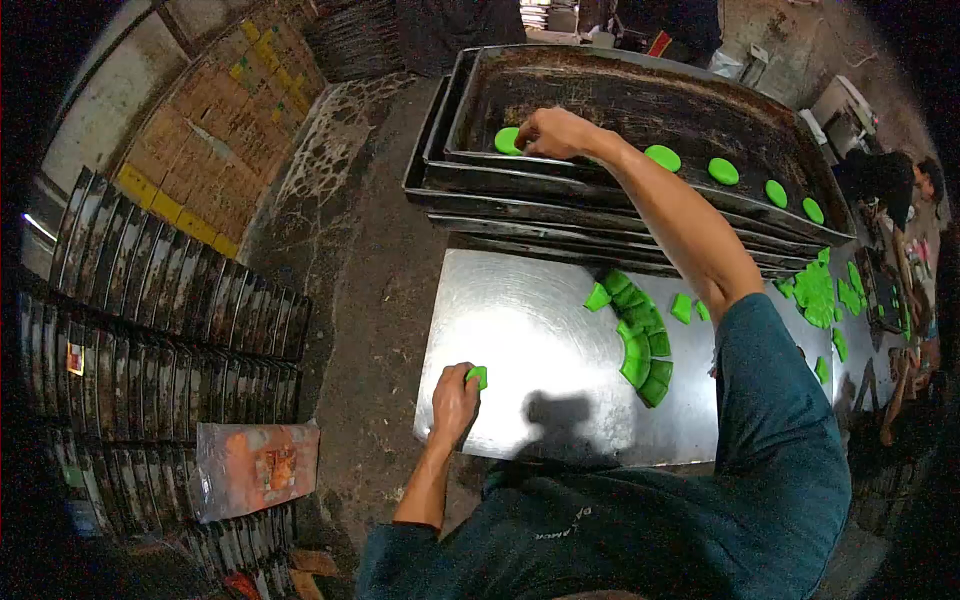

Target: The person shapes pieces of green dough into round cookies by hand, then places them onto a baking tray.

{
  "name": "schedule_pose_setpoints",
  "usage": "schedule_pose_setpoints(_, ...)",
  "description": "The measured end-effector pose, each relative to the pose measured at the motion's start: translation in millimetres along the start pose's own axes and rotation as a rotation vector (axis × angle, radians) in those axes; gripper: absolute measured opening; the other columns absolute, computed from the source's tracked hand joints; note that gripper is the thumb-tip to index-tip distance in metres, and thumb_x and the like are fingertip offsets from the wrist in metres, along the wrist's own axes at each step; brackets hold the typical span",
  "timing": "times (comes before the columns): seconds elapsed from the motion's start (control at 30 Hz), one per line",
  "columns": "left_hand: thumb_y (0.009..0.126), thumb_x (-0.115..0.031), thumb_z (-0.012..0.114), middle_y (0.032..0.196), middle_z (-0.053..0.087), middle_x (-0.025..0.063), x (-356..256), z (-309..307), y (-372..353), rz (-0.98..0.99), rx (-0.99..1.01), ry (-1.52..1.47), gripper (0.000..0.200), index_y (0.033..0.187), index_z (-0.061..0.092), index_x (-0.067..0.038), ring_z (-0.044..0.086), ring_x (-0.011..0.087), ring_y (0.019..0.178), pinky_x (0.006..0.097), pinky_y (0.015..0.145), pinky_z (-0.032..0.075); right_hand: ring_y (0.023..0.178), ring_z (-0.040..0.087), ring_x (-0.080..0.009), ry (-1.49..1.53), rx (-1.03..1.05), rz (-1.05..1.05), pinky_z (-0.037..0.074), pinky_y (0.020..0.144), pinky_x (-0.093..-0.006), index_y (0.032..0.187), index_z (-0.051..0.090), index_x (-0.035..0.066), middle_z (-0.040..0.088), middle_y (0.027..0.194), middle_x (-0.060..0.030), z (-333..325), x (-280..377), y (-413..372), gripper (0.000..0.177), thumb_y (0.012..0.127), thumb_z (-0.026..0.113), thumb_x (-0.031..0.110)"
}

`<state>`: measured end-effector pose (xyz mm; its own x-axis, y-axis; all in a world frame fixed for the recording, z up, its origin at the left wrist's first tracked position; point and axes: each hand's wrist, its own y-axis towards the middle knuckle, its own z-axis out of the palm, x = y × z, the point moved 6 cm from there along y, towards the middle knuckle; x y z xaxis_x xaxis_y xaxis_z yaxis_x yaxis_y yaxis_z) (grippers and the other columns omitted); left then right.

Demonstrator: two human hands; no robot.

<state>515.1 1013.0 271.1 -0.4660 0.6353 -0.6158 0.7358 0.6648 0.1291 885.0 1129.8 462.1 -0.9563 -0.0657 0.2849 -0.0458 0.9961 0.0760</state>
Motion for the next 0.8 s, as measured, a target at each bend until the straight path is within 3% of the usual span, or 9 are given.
schedule_pose_setpoints(0.17, 0.089, -0.010, 0.055, 0.083, 0.060, 0.0093, 42.4, -3.8, -46.5, -0.610, -0.261, -1.083, 0.019, 0.104, 0.052, 0.003, 0.060, 0.0166, 0.069, 0.0283, 0.060, 0.050, 0.084, 0.062, -0.0299, -0.084, 0.141, 0.182, 0.050, 0.078, -0.0410, 0.109, 0.063, 0.005, 0.066, 0.092, -0.0130, -12.7, -48.2, -32.6, 0.035, 0.079, 0.064, 0.024)
schedule_pose_setpoints(0.3, 0.089, -0.011, 0.057, 0.090, 0.061, 0.0108, 23.3, -11.3, -26.2, -0.597, -0.071, -1.000, 0.025, 0.107, 0.055, 0.006, 0.060, 0.0146, 0.079, 0.0273, 0.065, 0.050, 0.085, 0.062, -0.0306, -0.415, 0.261, 0.376, 0.049, 0.077, -0.0427, 0.106, 0.064, 0.004, 0.065, 0.093, -0.0165, -16.7, -64.2, -44.9, 0.035, 0.085, 0.061, 0.032)
schedule_pose_setpoints(0.37, 0.088, -0.014, 0.059, 0.091, 0.061, 0.0076, -0.6, -18.3, 3.0, -0.463, -0.022, -0.914, 0.026, 0.105, 0.057, 0.006, 0.058, 0.0122, 0.080, 0.0256, 0.071, 0.048, 0.089, 0.063, -0.0317, -0.435, 0.100, 0.313, 0.050, 0.078, -0.0423, 0.104, 0.065, 0.006, 0.065, 0.097, -0.0177, -13.8, -59.3, -41.1, 0.036, 0.085, 0.061, 0.036)
schedule_pose_setpoints(0.43, 0.089, -0.012, 0.058, 0.093, 0.062, 0.0064, -41.7, -40.8, 33.7, -0.286, -0.062, -0.887, 0.023, 0.106, 0.058, 0.005, 0.057, 0.0107, 0.078, 0.0231, 0.070, 0.048, 0.093, 0.062, -0.0323, -0.334, -0.387, 0.148, 0.050, 0.079, -0.0418, 0.105, 0.065, 0.007, 0.064, 0.100, -0.0183, -46.3, 28.4, -74.2, 0.035, 0.084, 0.061, 0.036)
schedule_pose_setpoints(0.5, 0.090, -0.013, 0.056, 0.089, 0.062, 0.0048, -65.3, -37.1, 55.3, -0.279, -0.106, -1.197, 0.023, 0.106, 0.059, 0.003, 0.056, 0.0097, 0.074, 0.0223, 0.065, 0.047, 0.089, 0.063, -0.0320, -0.043, -0.434, 0.187, 0.050, 0.078, -0.0402, 0.102, 0.065, 0.003, 0.066, 0.096, -0.0161, -39.0, 96.8, -107.2, 0.037, 0.085, 0.059, 0.036)
schedule_pose_setpoints(0.57, 0.092, -0.015, 0.054, 0.083, 0.061, 0.0035, -85.8, -32.0, 76.3, -0.235, -0.118, -1.322, 0.021, 0.101, 0.060, 0.002, 0.054, 0.0090, 0.071, 0.0223, 0.062, 0.045, 0.081, 0.064, -0.0323, 0.156, -0.148, 0.190, 0.051, 0.071, -0.0433, 0.092, 0.067, 0.007, 0.066, 0.088, -0.0171, 2.4, 153.8, -141.9, 0.029, 0.084, 0.060, 0.034)
schedule_pose_setpoints(0.63, 0.093, -0.017, 0.052, 0.078, 0.060, 0.0022, -106.7, -29.0, 83.9, -0.188, -0.097, -1.450, 0.020, 0.097, 0.061, 0.001, 0.053, 0.0083, 0.067, 0.0222, 0.058, 0.044, 0.074, 0.063, -0.0326, 0.176, -0.385, 0.139, 0.050, 0.067, -0.0433, 0.091, 0.066, 0.005, 0.065, 0.083, -0.0164, 38.7, 178.9, -176.4, 0.028, 0.082, 0.061, 0.031)
schedule_pose_setpoints(0.73, 0.096, -0.026, 0.046, 0.063, 0.051, 0.0004, -143.0, -40.8, 74.4, 0.020, -0.499, -0.921, 0.032, 0.076, 0.052, -0.003, 0.044, 0.0077, 0.057, 0.0240, 0.051, 0.039, 0.069, 0.061, -0.0234, 0.313, -0.890, 0.316, 0.049, 0.064, -0.0335, 0.085, 0.064, 0.000, 0.063, 0.078, -0.0139, 59.5, 206.6, -225.6, 0.020, 0.081, 0.066, 0.020)
schedule_pose_setpoints(0.8, 0.096, -0.026, 0.047, 0.061, 0.049, -0.0001, -172.8, -15.3, 58.7, 0.128, -0.404, -0.915, 0.031, 0.074, 0.049, -0.004, 0.043, 0.0077, 0.057, 0.0266, 0.051, 0.039, 0.060, 0.054, -0.0159, 0.549, -1.085, 0.568, 0.044, 0.056, -0.0305, 0.072, 0.059, 0.000, 0.058, 0.066, -0.0095, 69.9, 197.9, -262.6, 0.028, 0.086, 0.063, 0.024)
